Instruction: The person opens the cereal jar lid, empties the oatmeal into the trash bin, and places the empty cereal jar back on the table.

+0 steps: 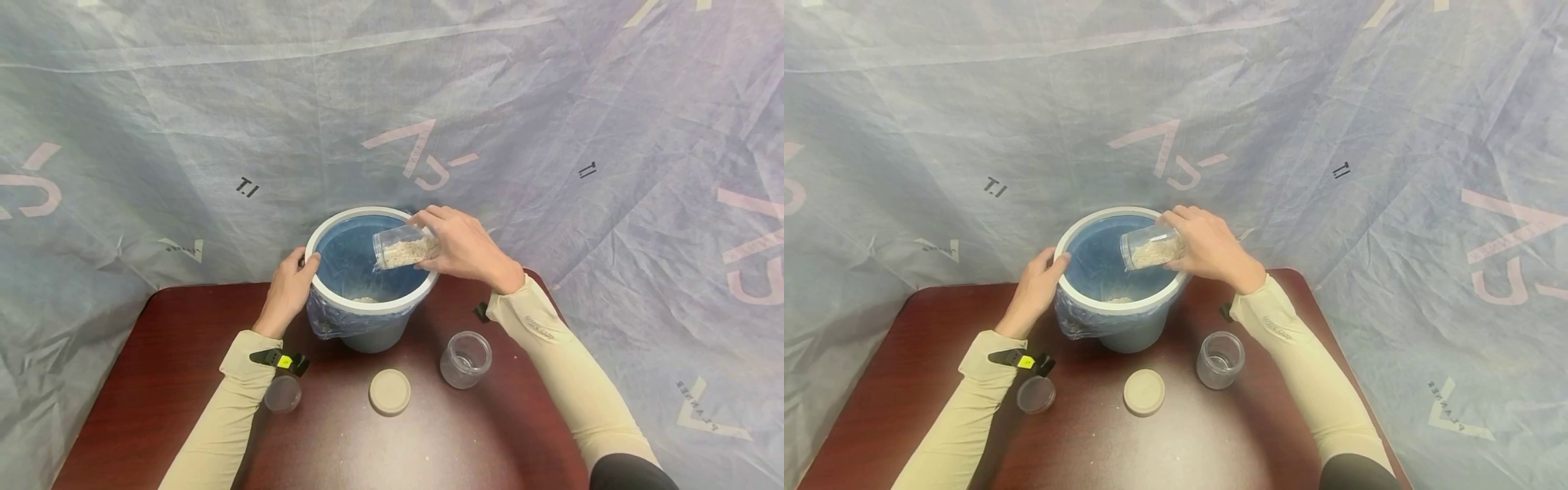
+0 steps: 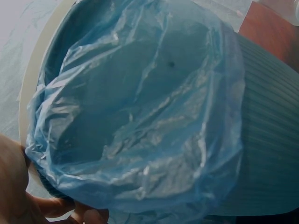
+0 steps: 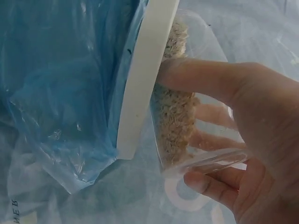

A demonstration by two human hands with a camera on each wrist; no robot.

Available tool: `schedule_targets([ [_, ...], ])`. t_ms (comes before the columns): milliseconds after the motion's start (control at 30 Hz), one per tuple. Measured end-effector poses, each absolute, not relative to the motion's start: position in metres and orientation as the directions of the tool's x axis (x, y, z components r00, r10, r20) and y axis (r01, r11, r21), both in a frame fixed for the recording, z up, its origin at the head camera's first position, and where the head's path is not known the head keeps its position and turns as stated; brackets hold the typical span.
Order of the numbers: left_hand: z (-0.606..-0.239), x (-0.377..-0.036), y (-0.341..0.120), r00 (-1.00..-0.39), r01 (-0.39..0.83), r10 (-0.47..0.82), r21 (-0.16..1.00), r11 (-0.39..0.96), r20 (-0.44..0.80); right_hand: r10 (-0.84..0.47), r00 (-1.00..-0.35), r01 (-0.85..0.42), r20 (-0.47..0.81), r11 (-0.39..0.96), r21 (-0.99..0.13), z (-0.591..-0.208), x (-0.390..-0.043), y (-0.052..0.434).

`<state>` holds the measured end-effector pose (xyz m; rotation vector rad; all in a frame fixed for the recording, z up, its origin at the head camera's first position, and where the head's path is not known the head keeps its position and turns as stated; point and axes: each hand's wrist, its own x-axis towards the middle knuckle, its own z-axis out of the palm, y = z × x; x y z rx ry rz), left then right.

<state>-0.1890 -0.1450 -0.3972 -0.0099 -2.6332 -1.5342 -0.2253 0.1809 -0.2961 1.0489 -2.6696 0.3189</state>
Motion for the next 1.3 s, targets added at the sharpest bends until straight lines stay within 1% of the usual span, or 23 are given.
schedule_targets([
  [467, -0.3980, -0.1892, -0.1452, -0.996, 0.045, -0.042, 0.868, 0.494, 0.075, -0.615, -0.735, -0.670, 0.287, 0.725, -0.161, -0.2965, -0.2254, 0.1787],
  [633, -0.3980, -0.1897, -0.1452, -0.996, 0.050, -0.043, 0.869, 0.492, 0.082, -0.615, -0.733, -0.671, 0.291, 0.725, -0.158, -0.2960, -0.2244, 0.1783],
  [833, -0.3972, -0.1895, -0.1449, -0.996, 0.045, -0.045, 0.870, 0.491, 0.077, -0.609, -0.740, -0.669, 0.286, 0.712, -0.213, -0.2964, -0.2235, 0.1788],
  [1067, -0.3972, -0.1904, -0.1458, -0.996, 0.049, -0.042, 0.870, 0.491, 0.080, -0.627, -0.717, -0.687, 0.306, 0.710, -0.156, -0.2961, -0.2241, 0.1799],
  [1300, -0.3964, -0.1899, -0.1457, -0.995, 0.050, -0.045, 0.867, 0.495, 0.083, -0.612, -0.734, -0.673, 0.294, 0.713, -0.196, -0.2959, -0.2237, 0.1800],
])
